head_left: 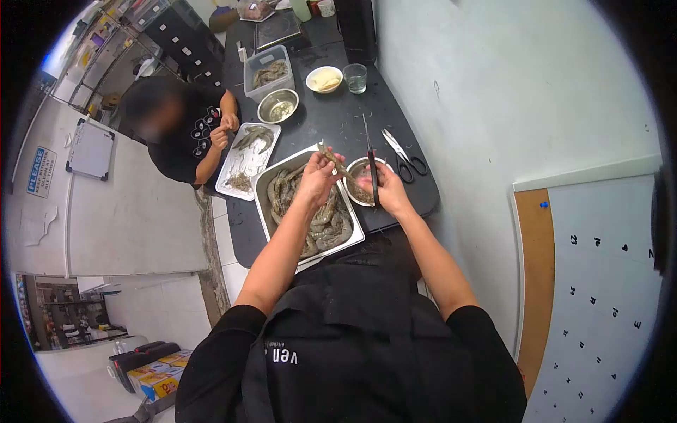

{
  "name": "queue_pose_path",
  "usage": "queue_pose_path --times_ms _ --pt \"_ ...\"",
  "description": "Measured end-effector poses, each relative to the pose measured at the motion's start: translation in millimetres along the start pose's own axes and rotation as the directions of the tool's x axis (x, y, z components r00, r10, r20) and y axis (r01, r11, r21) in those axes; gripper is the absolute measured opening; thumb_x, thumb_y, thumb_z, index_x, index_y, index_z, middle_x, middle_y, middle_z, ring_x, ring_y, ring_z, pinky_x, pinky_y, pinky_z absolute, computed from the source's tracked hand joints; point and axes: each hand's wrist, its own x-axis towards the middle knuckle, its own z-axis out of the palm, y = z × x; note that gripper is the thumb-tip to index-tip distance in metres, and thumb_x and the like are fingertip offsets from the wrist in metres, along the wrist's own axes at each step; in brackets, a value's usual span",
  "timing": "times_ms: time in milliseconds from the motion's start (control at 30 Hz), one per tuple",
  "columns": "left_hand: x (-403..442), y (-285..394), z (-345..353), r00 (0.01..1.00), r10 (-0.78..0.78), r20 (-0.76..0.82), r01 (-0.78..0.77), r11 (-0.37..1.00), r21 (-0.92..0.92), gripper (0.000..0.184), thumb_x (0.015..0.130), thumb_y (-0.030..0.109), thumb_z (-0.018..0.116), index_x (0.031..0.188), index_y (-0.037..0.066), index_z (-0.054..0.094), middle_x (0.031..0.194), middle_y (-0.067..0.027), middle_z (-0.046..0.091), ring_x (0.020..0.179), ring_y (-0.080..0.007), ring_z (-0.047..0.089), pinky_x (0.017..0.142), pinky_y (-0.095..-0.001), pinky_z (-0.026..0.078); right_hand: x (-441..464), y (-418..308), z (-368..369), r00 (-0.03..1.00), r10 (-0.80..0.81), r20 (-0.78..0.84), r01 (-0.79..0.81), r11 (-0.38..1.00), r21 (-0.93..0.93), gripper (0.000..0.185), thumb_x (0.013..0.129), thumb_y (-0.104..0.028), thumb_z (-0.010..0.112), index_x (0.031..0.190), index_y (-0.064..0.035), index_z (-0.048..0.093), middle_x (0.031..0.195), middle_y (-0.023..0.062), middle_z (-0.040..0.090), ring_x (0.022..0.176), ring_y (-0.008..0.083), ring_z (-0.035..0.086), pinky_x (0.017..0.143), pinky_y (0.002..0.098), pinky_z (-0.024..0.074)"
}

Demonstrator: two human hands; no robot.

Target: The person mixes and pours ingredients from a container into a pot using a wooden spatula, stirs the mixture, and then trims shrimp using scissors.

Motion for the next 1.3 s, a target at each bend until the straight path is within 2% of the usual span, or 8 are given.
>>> queue_pose_path --times_ms 200,267,300,367,533,800,1067,1300 --pt "2.0 7.8 3.4 0.998 0.039 0.041 -0.041 0.998 0.054 0.035 0.093 0.000 0.045 0.128 0.008 0.043 0.111 -0.0071 0.056 0.106 -0.0178 0.054 0.090 -0.0361 0.045 -38.0 -22.5 -16.1 0.999 0.043 -0.013 -0.045 0.948 -0.314 0.072 0.073 -0.042 0.077 0.123 0.0018 0.051 0.090 0.0133 0.068 0.085 0.0259 0.066 0.078 0.0343 0.0496" --pt "0.4 7.1 4.2 0.994 0.067 0.081 -0.077 0.988 0.136 0.036 0.093 0.001 0.046 0.129 0.008 0.043 0.110 -0.0069 0.055 0.102 -0.0148 0.053 0.090 -0.0287 0.043 -61.1 -74.8 -22.1 0.982 0.188 -0.001 -0.144 0.745 -0.651 0.084 0.065 -0.054 0.078 0.122 0.0021 0.051 0.088 0.0194 0.067 0.086 0.0325 0.066 0.077 0.0379 0.0501" --pt "1.9 6.5 3.2 0.995 0.062 0.080 -0.072 0.988 0.134 0.036 0.093 0.001 0.046 0.129 0.008 0.043 0.110 -0.0069 0.055 0.102 -0.0148 0.053 0.090 -0.0287 0.043 -64.8 -72.2 -25.8 0.981 0.194 -0.002 -0.149 0.744 -0.652 0.084 0.065 -0.054 0.078 0.122 0.0021 0.051 0.088 0.0194 0.067 0.086 0.0325 0.066 0.077 0.0379 0.0501" --pt "2.9 9.7 4.3 0.987 0.082 0.137 -0.107 0.977 0.185 0.038 0.094 0.002 0.046 0.131 0.006 0.042 0.114 -0.0078 0.055 0.109 -0.0190 0.052 0.095 -0.0345 0.042 -70.9 -64.5 -33.2 0.999 0.050 0.015 -0.022 0.660 -0.751 0.092 0.058 -0.058 0.080 0.121 0.0020 0.051 0.090 0.0235 0.066 0.088 0.0388 0.064 0.077 0.0424 0.0502" --pt "1.2 15.8 18.5 0.989 0.045 0.140 -0.066 0.987 0.148 0.038 0.093 0.002 0.047 0.131 0.006 0.042 0.114 -0.0077 0.055 0.110 -0.0183 0.052 0.096 -0.0348 0.041 -80.0 -59.3 -30.3 0.999 0.035 -0.009 -0.026 0.540 -0.841 0.092 0.057 -0.059 0.080 0.117 0.0050 0.051 0.088 0.0257 0.064 0.086 0.0423 0.062 0.077 0.0452 0.0503" --pt "-1.6 8.9 27.9 0.984 0.008 0.180 -0.049 0.973 0.226 0.038 0.093 0.003 0.048 0.131 0.007 0.044 0.113 -0.0080 0.057 0.109 -0.0180 0.053 0.095 -0.0335 0.041 -82.3 -31.5 -31.5 0.995 -0.103 -0.014 0.030 0.421 -0.906 0.097 0.059 -0.061 0.076 0.120 0.0086 0.048 0.089 0.0218 0.064 0.086 0.0367 0.061 0.076 0.0441 0.0504" --pt "1.0 6.5 29.3 0.993 -0.101 0.067 0.095 0.991 0.094 0.036 0.094 0.004 0.048 0.130 0.006 0.043 0.112 -0.0084 0.057 0.111 -0.0210 0.054 0.093 -0.0377 0.043 -88.5 -17.6 -32.2 0.988 -0.157 -0.001 0.068 0.437 -0.897 0.097 0.060 -0.060 0.075 0.122 0.0093 0.048 0.090 0.0213 0.064 0.085 0.0358 0.060 0.075 0.0435 0.0499" --pt "7.6 2.3 24.3 0.981 -0.171 0.091 0.166 0.984 0.057 0.036 0.095 0.005 0.047 0.130 0.007 0.040 0.112 -0.0074 0.056 0.110 -0.0234 0.056 0.093 -0.0434 0.044 -93.4 -10.8 -38.8 0.975 -0.221 0.009 0.094 0.378 -0.921 0.098 0.059 -0.061 0.074 0.123 0.0081 0.048 0.085 0.0185 0.063 0.082 0.0329 0.059 0.074 0.0412 0.0497"
